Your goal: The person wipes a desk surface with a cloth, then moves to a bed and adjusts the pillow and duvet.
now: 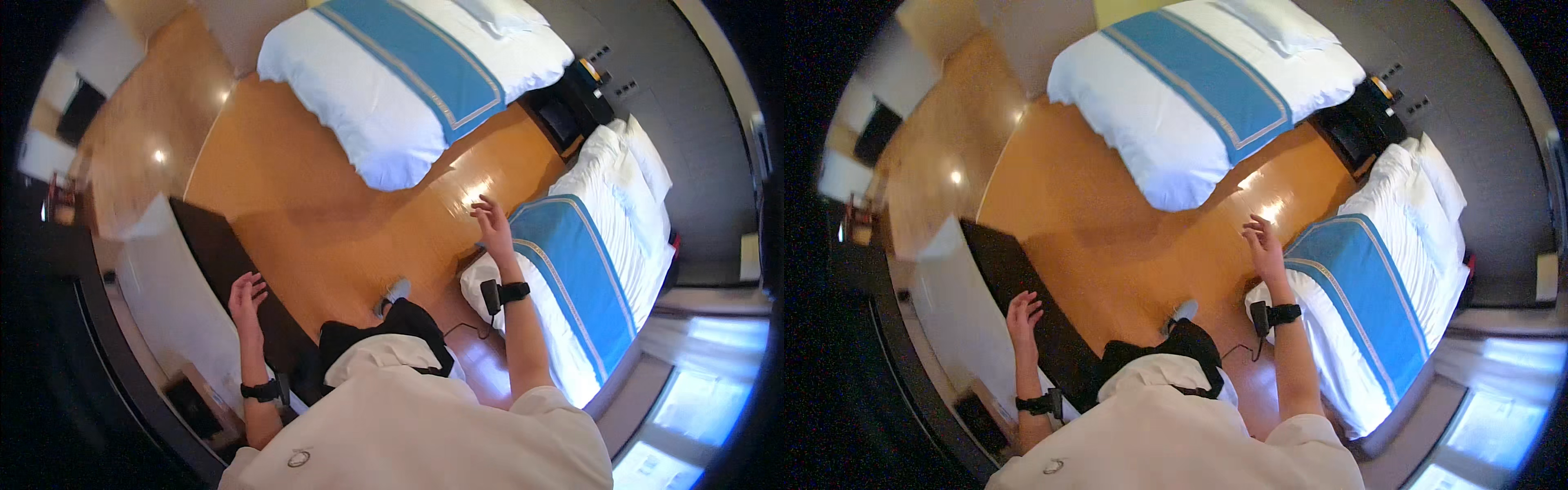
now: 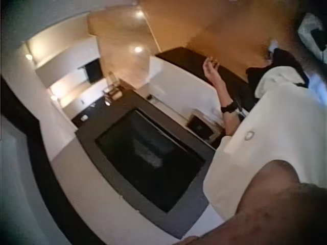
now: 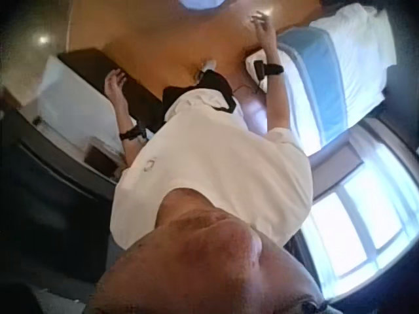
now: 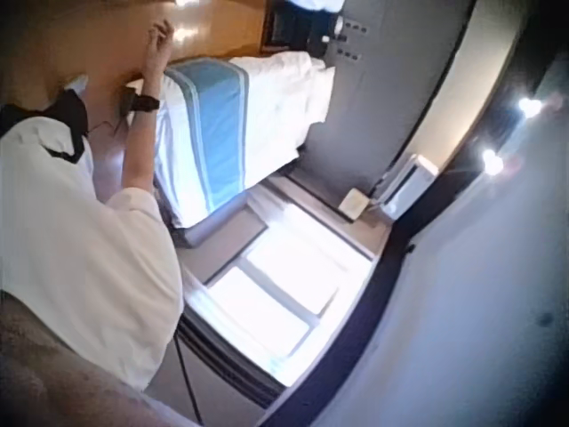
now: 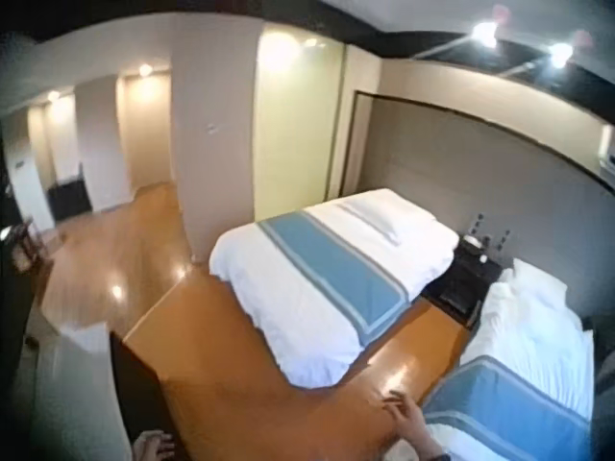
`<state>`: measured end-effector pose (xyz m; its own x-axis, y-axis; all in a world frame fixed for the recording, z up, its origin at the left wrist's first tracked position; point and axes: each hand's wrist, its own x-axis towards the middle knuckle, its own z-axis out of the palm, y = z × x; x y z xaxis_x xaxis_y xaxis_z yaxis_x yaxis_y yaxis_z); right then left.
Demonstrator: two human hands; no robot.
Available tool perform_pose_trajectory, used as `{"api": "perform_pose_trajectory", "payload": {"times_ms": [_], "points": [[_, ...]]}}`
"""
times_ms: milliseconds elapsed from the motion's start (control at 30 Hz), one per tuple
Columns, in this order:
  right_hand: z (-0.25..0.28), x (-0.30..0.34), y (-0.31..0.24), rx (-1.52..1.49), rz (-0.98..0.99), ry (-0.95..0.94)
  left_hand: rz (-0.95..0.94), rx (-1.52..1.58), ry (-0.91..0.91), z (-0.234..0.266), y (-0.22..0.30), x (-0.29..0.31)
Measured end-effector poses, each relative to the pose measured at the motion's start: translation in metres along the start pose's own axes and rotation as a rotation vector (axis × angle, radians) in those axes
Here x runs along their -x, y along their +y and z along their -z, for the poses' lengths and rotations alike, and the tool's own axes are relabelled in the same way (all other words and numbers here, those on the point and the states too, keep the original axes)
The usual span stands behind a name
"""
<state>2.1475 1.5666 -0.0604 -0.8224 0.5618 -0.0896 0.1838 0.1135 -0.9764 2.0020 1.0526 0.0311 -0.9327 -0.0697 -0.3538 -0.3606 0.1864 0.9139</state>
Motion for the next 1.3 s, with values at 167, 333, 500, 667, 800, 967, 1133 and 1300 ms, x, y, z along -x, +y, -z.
{"api": "perform_pose_trajectory", "payload": {"times_ms": [167,333,500,667,800,967,1133,1300], "points": [[0.153,-0.064,0.019,-0.104,-0.005,0.202,-0.080,-0.059,-0.190,-0.209,0.089,-0.011],[0.251,-0.131,0.055,-0.144,-0.085,0.335,-0.129,-0.082,-0.334,-0.381,0.147,-0.060],[0.315,-0.223,0.076,-0.089,-0.152,0.413,-0.140,-0.128,-0.431,-0.532,0.183,-0.134],[0.374,-0.339,0.078,-0.028,-0.144,0.555,-0.141,-0.080,-0.579,-0.689,0.234,-0.244],[0.412,-0.425,0.057,0.018,-0.165,0.687,-0.147,-0.103,-0.740,-0.824,0.279,-0.335],[0.477,-0.497,0.058,0.093,-0.248,0.815,-0.152,-0.162,-0.889,-0.981,0.326,-0.395],[0.551,-0.555,0.101,0.058,-0.328,0.923,-0.132,-0.138,-0.949,-1.133,0.349,-0.423],[0.661,-0.630,0.165,0.075,-0.391,0.958,-0.074,-0.179,-0.908,-1.291,0.352,-0.428]]}}
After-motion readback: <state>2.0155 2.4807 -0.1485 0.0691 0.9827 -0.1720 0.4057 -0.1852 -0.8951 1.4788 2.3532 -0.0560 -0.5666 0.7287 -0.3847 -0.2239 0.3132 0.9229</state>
